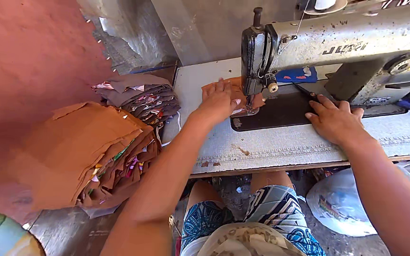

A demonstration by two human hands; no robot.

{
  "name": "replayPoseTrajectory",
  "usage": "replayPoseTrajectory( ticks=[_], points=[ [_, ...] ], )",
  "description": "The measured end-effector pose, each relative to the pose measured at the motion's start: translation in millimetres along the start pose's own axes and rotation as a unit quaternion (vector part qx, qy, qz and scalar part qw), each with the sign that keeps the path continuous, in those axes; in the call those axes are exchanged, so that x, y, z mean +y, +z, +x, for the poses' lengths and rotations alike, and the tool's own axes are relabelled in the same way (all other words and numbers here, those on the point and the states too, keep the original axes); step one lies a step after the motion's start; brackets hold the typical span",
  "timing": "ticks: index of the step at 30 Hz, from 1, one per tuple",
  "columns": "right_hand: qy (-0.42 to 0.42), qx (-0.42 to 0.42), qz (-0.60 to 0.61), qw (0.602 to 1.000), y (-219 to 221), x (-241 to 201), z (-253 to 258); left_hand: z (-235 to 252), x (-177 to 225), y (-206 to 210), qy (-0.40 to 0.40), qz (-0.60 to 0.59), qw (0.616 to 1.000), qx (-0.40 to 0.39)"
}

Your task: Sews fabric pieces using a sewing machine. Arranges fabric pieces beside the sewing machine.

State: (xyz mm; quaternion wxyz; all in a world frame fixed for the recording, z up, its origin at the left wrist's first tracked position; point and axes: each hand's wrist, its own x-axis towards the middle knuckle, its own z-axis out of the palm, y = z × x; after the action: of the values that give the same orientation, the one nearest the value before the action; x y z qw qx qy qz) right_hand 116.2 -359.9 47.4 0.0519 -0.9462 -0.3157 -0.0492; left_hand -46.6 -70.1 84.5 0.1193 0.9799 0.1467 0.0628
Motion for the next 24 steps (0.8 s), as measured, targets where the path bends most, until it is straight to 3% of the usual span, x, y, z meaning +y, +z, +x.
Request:
replayPoseTrajectory(
  ticks=[3,6,10,15,19,24],
  points=[
    [-0.044,0.050,0.014,0.998,-6,-21,-12,-65,2,-65,0.069,0.061,0.994,0.051],
    [-0.198,0.086,0.101,0.971,-10,-54,-24,-136,-26,-118,0.109,0.075,0.980,0.148],
    [-0.417,0.084,0.176,0.888,-14,-128,-26,-227,-78,-161,-0.018,0.103,0.964,0.244],
    [-0.549,0.130,0.225,0.795,-43,-240,-37,-299,-131,-148,-0.154,0.035,0.943,0.292],
    [-0.616,0.170,0.271,0.720,-46,-330,-51,-320,-150,-117,-0.151,-0.034,0.940,0.303],
    [-0.673,0.195,0.263,0.664,-46,-407,-84,-325,-161,-79,-0.128,-0.142,0.897,0.398]
  ],
)
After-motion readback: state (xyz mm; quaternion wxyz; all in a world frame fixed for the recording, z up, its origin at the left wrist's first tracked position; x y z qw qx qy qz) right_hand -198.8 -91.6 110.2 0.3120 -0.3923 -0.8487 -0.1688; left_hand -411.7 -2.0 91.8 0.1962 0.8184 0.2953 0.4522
